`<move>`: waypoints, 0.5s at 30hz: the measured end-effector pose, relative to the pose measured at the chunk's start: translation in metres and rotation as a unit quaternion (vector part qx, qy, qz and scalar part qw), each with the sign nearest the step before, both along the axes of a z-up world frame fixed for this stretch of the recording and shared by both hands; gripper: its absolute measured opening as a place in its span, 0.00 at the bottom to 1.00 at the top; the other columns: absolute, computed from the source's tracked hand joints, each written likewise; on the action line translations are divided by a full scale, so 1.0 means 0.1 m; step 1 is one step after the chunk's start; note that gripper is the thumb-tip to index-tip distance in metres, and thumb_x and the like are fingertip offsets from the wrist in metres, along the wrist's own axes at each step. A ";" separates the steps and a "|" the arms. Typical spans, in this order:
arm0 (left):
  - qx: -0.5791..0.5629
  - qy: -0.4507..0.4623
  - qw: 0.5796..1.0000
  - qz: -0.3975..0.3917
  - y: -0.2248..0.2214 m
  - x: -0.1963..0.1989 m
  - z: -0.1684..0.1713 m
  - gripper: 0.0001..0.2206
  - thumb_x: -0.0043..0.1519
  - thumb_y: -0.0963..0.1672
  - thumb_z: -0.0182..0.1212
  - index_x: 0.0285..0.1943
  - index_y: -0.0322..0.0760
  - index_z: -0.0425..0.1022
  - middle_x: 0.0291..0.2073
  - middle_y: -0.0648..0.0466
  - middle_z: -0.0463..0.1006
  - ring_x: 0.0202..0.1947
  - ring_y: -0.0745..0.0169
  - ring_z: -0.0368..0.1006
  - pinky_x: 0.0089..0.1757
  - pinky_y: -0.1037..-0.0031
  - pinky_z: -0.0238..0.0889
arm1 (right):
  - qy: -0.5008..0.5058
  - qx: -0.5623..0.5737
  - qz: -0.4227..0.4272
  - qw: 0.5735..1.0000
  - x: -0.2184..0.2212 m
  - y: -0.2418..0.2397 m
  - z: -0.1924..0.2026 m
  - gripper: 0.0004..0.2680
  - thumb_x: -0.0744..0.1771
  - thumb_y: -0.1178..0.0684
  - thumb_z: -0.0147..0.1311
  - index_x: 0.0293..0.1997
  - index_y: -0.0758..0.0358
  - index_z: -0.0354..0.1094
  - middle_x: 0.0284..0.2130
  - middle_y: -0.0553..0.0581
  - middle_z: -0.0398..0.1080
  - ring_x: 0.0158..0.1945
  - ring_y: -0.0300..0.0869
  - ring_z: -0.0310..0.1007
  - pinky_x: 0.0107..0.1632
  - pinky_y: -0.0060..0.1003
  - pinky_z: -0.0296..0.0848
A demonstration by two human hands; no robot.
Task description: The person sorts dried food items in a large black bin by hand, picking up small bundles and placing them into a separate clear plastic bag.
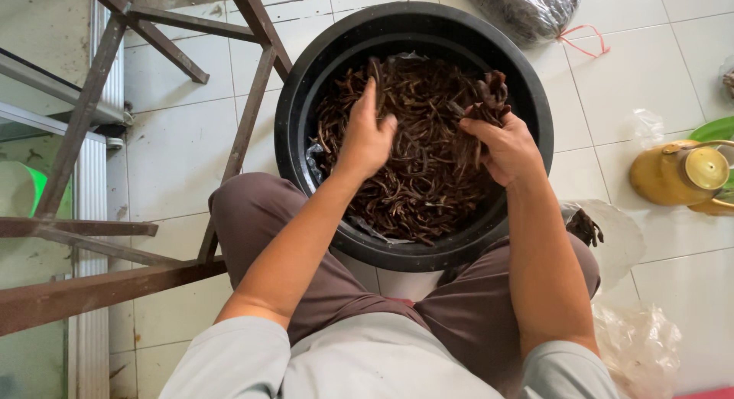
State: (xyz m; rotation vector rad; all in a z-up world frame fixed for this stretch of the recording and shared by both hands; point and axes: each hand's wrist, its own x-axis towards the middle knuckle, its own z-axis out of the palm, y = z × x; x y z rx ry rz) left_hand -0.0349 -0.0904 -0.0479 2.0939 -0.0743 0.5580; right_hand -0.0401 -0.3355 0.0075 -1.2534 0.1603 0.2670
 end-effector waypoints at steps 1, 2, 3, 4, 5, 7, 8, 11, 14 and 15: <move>0.332 -0.135 0.930 0.087 -0.05 0.00 0.01 0.35 0.65 0.51 0.59 0.75 0.20 0.62 0.55 0.38 0.76 0.52 0.52 0.78 0.47 0.67 0.76 | 0.049 0.003 0.002 0.999 0.00 -0.01 -0.03 0.06 0.66 0.61 0.60 0.47 0.63 0.70 0.39 0.53 0.75 0.38 0.40 0.78 0.37 0.38 0.79; 0.333 -0.137 0.929 0.088 -0.12 -0.03 0.06 0.35 0.65 0.51 0.59 0.75 0.20 0.62 0.55 0.38 0.76 0.52 0.52 0.78 0.47 0.67 0.76 | 0.047 0.005 0.002 0.999 0.00 0.00 -0.06 0.06 0.66 0.61 0.60 0.47 0.63 0.70 0.39 0.53 0.75 0.38 0.40 0.78 0.37 0.38 0.79; 0.128 0.044 0.991 -0.011 -0.23 -0.08 0.13 0.28 0.68 0.49 0.61 0.74 0.27 0.62 0.58 0.42 0.74 0.51 0.54 0.79 0.49 0.67 0.74 | 0.052 0.030 0.018 0.998 -0.02 0.01 -0.09 0.06 0.66 0.61 0.59 0.47 0.63 0.71 0.38 0.53 0.75 0.38 0.40 0.78 0.36 0.38 0.78; -0.088 0.222 0.965 -0.107 -0.33 -0.15 0.22 0.23 0.72 0.46 0.63 0.73 0.35 0.63 0.61 0.46 0.72 0.50 0.57 0.80 0.51 0.67 0.72 | 0.058 0.056 0.032 0.996 -0.04 0.03 -0.13 0.06 0.67 0.61 0.59 0.47 0.63 0.72 0.38 0.52 0.75 0.38 0.40 0.78 0.36 0.38 0.78; -0.085 0.222 0.965 -0.108 -0.42 -0.20 0.31 0.23 0.72 0.46 0.63 0.73 0.35 0.63 0.61 0.46 0.72 0.50 0.57 0.80 0.51 0.67 0.72 | 0.058 0.060 0.031 0.996 -0.05 0.06 -0.17 0.06 0.67 0.61 0.59 0.47 0.63 0.72 0.38 0.52 0.75 0.38 0.40 0.78 0.36 0.38 0.78; -0.247 0.305 0.889 -0.236 -0.54 -0.29 0.44 0.23 0.62 0.43 0.66 0.67 0.36 0.71 0.48 0.48 0.82 0.46 0.59 0.80 0.46 0.63 0.77 | 0.020 0.111 0.039 0.993 -0.06 0.11 -0.25 0.06 0.66 0.63 0.58 0.46 0.66 0.73 0.39 0.56 0.76 0.39 0.41 0.79 0.39 0.35 0.79; -0.245 0.305 0.889 -0.237 -0.55 -0.31 0.49 0.23 0.62 0.43 0.66 0.67 0.36 0.71 0.48 0.48 0.82 0.46 0.59 0.80 0.46 0.63 0.77 | 0.019 0.112 0.038 0.993 -0.07 0.10 -0.26 0.06 0.66 0.63 0.58 0.46 0.66 0.73 0.39 0.56 0.76 0.39 0.41 0.79 0.39 0.35 0.79; -0.154 0.227 0.928 -0.252 -0.55 -0.30 0.57 0.23 0.60 0.42 0.67 0.66 0.37 0.72 0.46 0.51 0.84 0.45 0.61 0.82 0.47 0.69 0.77 | -0.004 0.099 0.026 0.995 -0.08 0.06 -0.25 0.06 0.66 0.65 0.58 0.46 0.66 0.72 0.38 0.56 0.76 0.38 0.41 0.78 0.39 0.35 0.79; -0.031 0.135 0.969 -0.205 -0.50 -0.31 0.65 0.16 0.63 0.42 0.67 0.61 0.36 0.78 0.47 0.51 0.84 0.46 0.65 0.81 0.46 0.71 0.76 | -0.060 0.084 0.020 0.994 -0.12 0.01 -0.21 0.06 0.66 0.66 0.60 0.46 0.68 0.71 0.39 0.57 0.76 0.40 0.41 0.77 0.42 0.34 0.78; -0.041 0.192 0.967 -0.164 -0.48 -0.31 0.69 0.16 0.65 0.42 0.62 0.62 0.38 0.77 0.43 0.52 0.84 0.40 0.64 0.80 0.41 0.70 0.74 | -0.040 0.076 0.001 0.996 -0.12 -0.02 -0.18 0.08 0.65 0.66 0.60 0.46 0.66 0.71 0.39 0.55 0.76 0.40 0.40 0.77 0.42 0.34 0.78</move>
